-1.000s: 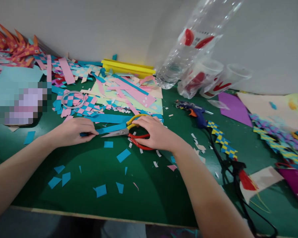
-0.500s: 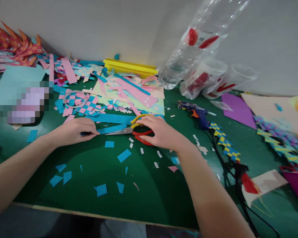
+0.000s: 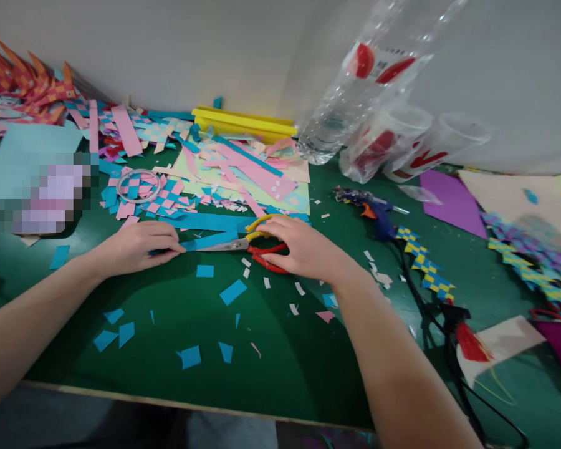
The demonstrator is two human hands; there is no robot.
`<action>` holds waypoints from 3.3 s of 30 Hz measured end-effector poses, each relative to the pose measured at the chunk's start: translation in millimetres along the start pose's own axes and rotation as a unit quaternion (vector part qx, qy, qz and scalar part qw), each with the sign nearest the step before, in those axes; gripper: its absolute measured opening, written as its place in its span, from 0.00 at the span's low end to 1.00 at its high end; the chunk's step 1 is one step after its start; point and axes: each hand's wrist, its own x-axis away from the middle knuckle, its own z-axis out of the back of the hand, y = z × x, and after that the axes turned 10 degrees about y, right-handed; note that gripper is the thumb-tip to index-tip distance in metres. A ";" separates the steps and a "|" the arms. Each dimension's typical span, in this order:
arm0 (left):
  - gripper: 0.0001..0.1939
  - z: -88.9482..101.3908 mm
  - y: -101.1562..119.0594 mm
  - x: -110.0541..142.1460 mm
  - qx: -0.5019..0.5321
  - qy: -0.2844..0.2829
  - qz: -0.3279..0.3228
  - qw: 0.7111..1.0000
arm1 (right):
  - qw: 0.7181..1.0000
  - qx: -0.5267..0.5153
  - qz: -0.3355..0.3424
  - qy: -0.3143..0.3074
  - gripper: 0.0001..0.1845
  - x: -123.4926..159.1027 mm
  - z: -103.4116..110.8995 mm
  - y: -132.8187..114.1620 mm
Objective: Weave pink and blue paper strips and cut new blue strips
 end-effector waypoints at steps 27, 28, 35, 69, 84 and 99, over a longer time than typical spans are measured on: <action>0.12 1.1 -0.4 -0.7 0.004 -0.003 -0.005 1.000 | 1.000 -0.019 -0.009 -0.022 0.22 -2.7 1.9 -11.1; 0.11 1.3 -0.3 -0.9 0.004 -0.002 -0.004 1.000 | 1.000 -0.018 -0.009 -0.021 0.22 -2.8 1.4 -11.7; 0.11 1.3 -0.1 -0.9 0.011 -0.006 0.002 1.000 | 1.000 -0.024 0.000 -0.018 0.22 -2.7 0.9 -13.3; 0.11 7.6 2.8 0.4 -0.024 -0.016 -0.016 0.999 | 1.000 0.001 -0.008 -0.021 0.24 -1.0 0.8 -14.4; 0.13 5.3 5.5 0.2 -0.012 -0.011 -0.021 1.000 | 1.000 0.013 -0.009 -0.020 0.23 -1.1 3.0 -16.1; 0.09 11.1 0.0 1.2 0.094 -0.022 0.056 0.994 | 1.000 0.011 -0.003 -0.017 0.23 -0.9 1.7 -14.1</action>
